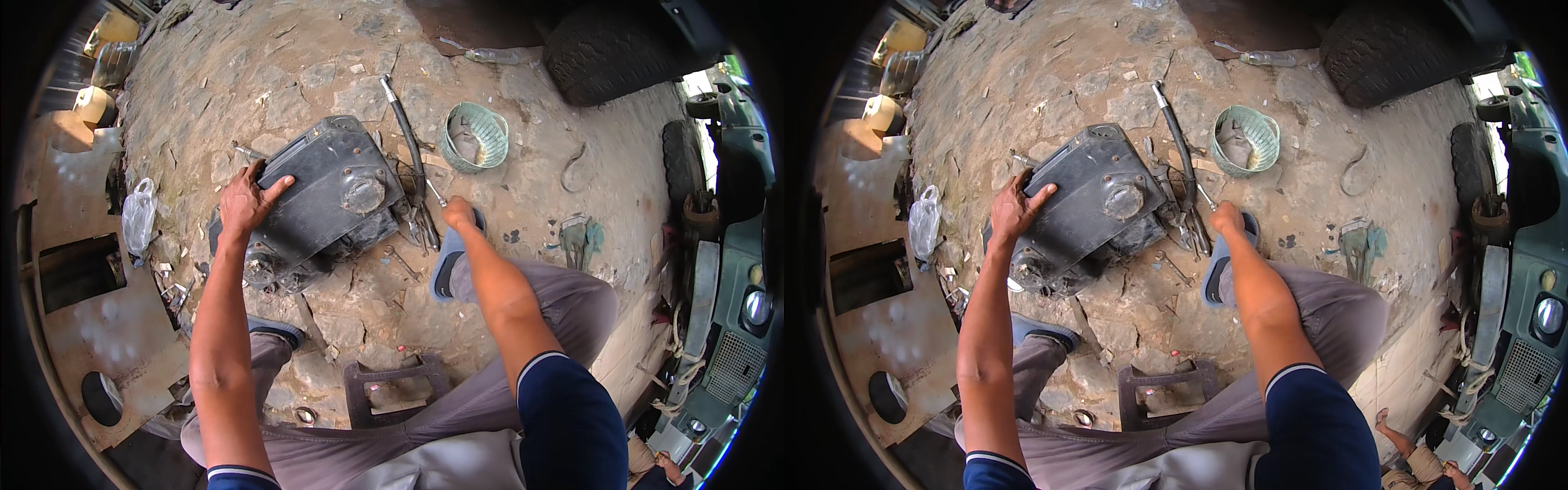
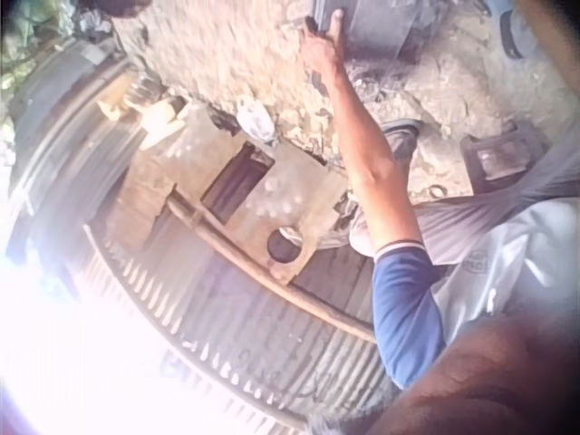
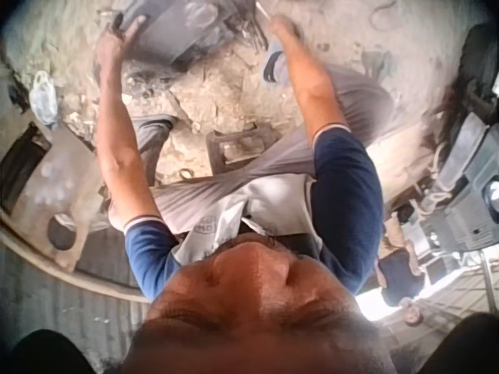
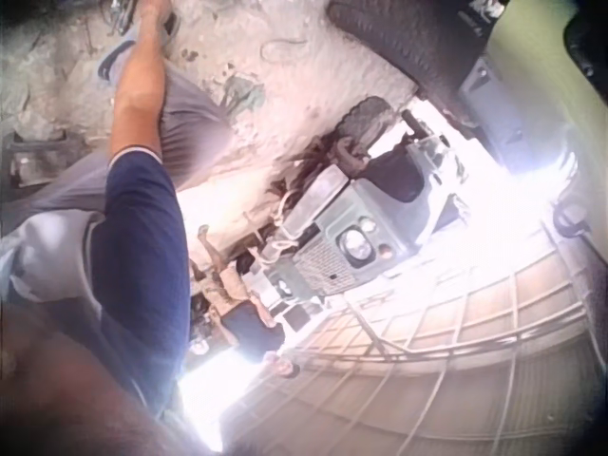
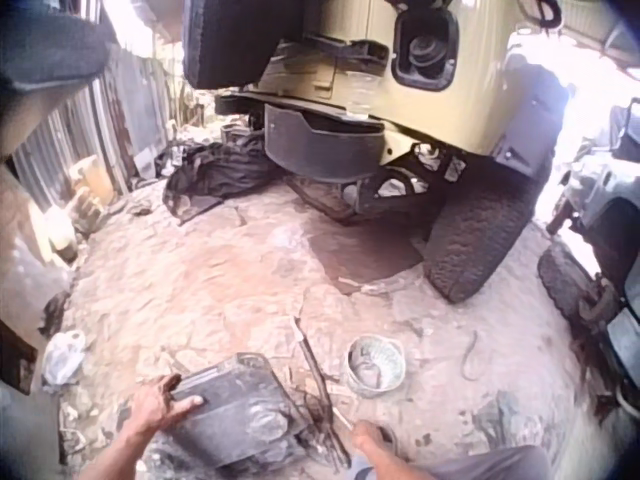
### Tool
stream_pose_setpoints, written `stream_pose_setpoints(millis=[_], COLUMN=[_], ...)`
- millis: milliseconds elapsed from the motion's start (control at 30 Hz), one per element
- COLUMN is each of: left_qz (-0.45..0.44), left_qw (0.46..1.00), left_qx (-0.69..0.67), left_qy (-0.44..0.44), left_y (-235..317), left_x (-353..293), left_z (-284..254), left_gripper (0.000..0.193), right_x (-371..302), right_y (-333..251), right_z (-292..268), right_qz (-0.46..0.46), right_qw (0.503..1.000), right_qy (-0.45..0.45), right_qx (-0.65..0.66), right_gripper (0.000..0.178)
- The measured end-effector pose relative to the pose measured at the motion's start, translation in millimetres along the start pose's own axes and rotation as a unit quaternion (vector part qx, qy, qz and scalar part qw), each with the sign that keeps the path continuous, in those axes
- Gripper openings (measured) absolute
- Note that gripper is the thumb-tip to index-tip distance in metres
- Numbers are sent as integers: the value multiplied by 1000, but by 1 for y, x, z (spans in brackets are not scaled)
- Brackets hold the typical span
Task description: The person disassembles an automotive component, likely an air conditioning evaporator housing, by removing screws with a screwdriver and prying the casing apart with a wrench and their hands.
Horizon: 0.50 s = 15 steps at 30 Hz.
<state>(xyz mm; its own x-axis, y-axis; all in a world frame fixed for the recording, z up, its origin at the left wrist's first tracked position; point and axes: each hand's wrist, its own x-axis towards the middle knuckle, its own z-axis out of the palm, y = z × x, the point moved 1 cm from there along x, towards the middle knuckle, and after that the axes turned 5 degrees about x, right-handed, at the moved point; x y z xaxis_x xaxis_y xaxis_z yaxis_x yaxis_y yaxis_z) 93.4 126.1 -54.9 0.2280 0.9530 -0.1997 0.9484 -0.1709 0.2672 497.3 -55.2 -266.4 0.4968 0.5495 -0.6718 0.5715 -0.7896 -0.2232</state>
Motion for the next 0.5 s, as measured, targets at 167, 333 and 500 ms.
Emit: stream_pose_setpoints(millis=[167, 333, 500], left_qz=[12, 12, 16], left_qw=[1000, 999, 999], left_qx=[2, 36, 36], left_qy=[15, 19, 24], left_y=[7, 13, 7], left_x=[-6, -12, -15], left_z=[-1, -5, -3], left_gripper=[88, 84, 91], right_x=[-27, -26, -43], right_y=[-10, -12, -7], right_z=[22, 47, 82], right_qz=[-39, 29, 10], right_qw=[992, 997, 999], right_qy=[-15, -61, 29], right_qx=[-117, -31, -44], right_gripper=[32, 34, 48])
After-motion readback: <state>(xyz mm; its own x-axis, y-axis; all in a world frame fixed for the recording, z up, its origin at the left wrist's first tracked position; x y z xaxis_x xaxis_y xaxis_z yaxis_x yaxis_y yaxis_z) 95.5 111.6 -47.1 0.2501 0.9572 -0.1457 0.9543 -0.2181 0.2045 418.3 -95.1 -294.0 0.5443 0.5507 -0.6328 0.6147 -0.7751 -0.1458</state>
